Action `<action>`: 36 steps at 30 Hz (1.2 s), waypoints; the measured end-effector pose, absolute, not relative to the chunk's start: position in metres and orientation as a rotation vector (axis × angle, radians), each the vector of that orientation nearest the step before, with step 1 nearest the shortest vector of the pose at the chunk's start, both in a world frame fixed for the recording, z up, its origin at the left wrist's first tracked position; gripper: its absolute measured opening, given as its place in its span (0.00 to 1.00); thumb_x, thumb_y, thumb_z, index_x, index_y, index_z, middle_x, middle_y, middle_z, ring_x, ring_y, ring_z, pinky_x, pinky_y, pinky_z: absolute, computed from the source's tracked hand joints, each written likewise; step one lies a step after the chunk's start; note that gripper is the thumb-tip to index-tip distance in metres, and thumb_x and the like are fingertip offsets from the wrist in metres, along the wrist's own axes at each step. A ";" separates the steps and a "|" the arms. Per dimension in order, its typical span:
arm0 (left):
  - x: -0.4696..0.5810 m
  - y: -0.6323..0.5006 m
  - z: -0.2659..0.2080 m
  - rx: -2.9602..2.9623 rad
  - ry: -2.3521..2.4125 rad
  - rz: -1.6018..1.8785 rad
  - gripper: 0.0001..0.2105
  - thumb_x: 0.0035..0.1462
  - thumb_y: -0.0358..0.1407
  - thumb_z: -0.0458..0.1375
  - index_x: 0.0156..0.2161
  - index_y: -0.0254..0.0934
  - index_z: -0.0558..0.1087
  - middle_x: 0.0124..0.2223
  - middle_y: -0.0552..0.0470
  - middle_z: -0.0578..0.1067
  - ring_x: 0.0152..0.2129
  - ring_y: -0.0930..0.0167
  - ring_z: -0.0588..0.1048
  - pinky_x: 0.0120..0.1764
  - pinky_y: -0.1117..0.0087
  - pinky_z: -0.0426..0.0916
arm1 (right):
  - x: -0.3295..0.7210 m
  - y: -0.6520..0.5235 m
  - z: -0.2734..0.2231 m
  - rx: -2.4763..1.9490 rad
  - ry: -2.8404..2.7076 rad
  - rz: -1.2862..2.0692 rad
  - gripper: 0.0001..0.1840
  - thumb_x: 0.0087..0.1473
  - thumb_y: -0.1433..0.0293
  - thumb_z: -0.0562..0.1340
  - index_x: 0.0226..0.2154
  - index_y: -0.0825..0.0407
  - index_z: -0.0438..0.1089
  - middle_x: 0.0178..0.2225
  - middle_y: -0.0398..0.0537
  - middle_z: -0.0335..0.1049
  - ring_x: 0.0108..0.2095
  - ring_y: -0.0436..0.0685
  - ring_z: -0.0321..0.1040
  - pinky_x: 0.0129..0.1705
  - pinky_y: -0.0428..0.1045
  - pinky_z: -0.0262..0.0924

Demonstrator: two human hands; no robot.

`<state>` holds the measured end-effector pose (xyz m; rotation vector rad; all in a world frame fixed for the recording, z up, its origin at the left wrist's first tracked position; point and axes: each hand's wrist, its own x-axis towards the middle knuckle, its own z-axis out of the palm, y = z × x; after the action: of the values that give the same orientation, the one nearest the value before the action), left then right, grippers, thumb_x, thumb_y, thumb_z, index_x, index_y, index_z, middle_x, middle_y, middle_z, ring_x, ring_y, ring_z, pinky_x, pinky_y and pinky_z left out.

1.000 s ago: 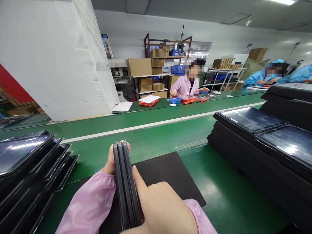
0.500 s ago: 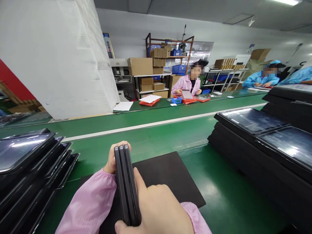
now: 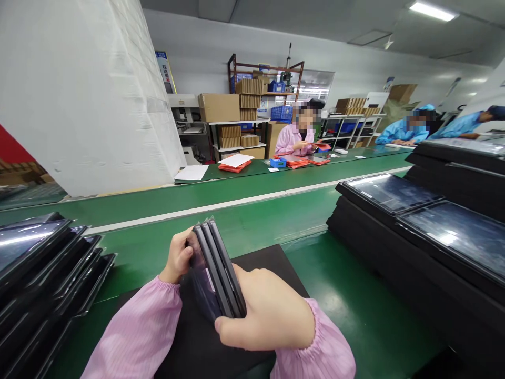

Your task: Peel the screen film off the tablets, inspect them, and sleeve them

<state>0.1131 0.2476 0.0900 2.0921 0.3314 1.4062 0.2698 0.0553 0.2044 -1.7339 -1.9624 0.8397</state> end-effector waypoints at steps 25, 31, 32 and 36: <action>0.115 0.245 0.093 2.186 0.461 1.376 0.30 0.59 0.62 0.46 0.36 0.35 0.74 0.24 0.52 0.71 0.20 0.69 0.66 0.26 0.67 0.58 | 0.285 0.057 0.203 -1.697 -2.006 0.805 0.11 0.43 0.70 0.61 0.27 0.49 0.55 0.21 0.33 0.57 0.21 0.47 0.52 0.24 0.44 0.48; 0.113 0.248 0.090 2.174 0.453 1.388 0.30 0.59 0.61 0.47 0.38 0.34 0.75 0.22 0.54 0.68 0.18 0.70 0.64 0.26 0.68 0.58 | 0.282 0.056 0.203 -1.715 -1.999 0.797 0.11 0.43 0.70 0.61 0.28 0.49 0.55 0.21 0.34 0.58 0.21 0.48 0.52 0.25 0.44 0.48; 0.113 0.248 0.090 2.169 0.447 1.395 0.30 0.59 0.61 0.47 0.38 0.34 0.75 0.21 0.54 0.67 0.18 0.70 0.64 0.25 0.68 0.58 | 0.281 0.056 0.203 -1.719 -1.997 0.797 0.11 0.43 0.70 0.61 0.28 0.49 0.55 0.21 0.34 0.58 0.21 0.48 0.52 0.24 0.44 0.48; 0.117 0.243 0.081 1.995 0.501 1.477 0.29 0.60 0.59 0.46 0.38 0.35 0.75 0.28 0.49 0.74 0.25 0.65 0.72 0.32 0.65 0.65 | 0.276 0.056 0.202 -1.713 -1.973 0.777 0.11 0.43 0.70 0.61 0.26 0.49 0.55 0.20 0.33 0.57 0.20 0.47 0.51 0.24 0.44 0.46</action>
<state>0.1172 0.2431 0.0806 1.9947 0.5014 1.4774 0.2759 0.0557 0.2025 -1.7128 -1.9734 0.7773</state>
